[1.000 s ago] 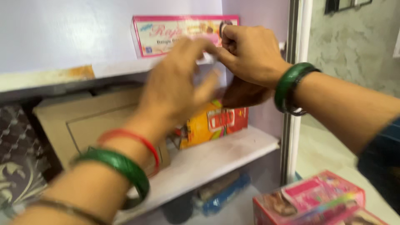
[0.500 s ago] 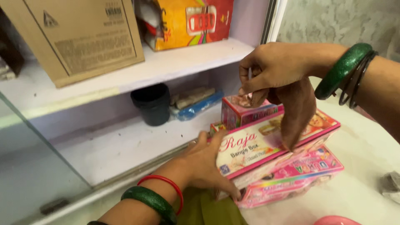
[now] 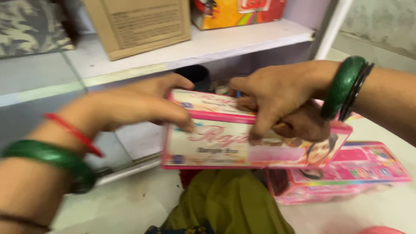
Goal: The person wipes several rectangular bangle boxes with a brown cloth, handling them one at a time. After wiping each box, the person places it on a shelf inside a glass display cabinet.
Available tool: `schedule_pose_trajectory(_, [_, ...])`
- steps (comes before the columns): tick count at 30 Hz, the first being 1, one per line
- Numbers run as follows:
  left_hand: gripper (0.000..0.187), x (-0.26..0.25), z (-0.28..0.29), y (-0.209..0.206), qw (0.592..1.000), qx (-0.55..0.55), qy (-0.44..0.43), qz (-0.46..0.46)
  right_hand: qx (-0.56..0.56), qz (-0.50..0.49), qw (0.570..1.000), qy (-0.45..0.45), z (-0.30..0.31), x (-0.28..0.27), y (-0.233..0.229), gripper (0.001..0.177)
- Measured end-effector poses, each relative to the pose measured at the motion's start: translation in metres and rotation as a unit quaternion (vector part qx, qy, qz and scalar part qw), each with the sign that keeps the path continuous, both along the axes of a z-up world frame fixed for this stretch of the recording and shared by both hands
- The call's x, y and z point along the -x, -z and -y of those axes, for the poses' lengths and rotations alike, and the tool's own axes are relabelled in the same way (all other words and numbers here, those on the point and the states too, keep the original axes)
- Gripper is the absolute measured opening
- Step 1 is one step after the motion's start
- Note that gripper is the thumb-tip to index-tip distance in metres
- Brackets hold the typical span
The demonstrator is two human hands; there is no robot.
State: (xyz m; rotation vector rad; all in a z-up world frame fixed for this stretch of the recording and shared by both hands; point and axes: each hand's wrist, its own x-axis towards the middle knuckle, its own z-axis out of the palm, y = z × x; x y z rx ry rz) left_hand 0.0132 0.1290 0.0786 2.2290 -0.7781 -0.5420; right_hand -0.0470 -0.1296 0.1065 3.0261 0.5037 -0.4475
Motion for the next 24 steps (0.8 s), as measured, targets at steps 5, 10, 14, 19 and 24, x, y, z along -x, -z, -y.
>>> schedule_pose_trajectory(5, [0.11, 0.014, -0.122, -0.039, 0.988, -0.027, -0.151, 0.028, -0.057, 0.079, 0.987, -0.13, -0.094, -0.028, -0.006, 0.079])
schedule_pose_trajectory(10, [0.12, 0.055, -0.226, -0.013, 0.967, 0.079, -0.241, 0.004, -0.177, 0.066, 0.959, -0.21, -0.193, -0.044, 0.025, 0.093])
schedule_pose_trajectory(14, [0.127, 0.094, -0.266, 0.028, 0.935, -0.013, -0.351, 0.045, -0.227, 0.053, 0.939, -0.252, -0.256, -0.05, 0.086, 0.101])
schedule_pose_trajectory(19, [0.126, 0.113, -0.283, 0.072, 0.918, -0.017, -0.393, 0.054, -0.255, 0.054, 0.907, -0.331, -0.309, -0.056, 0.145, 0.105])
schedule_pose_trajectory(24, [0.121, 0.093, -0.296, 0.09, 0.909, -0.042, -0.413, 0.021, -0.378, 0.05, 0.862, -0.334, -0.329, -0.055, 0.13, 0.06])
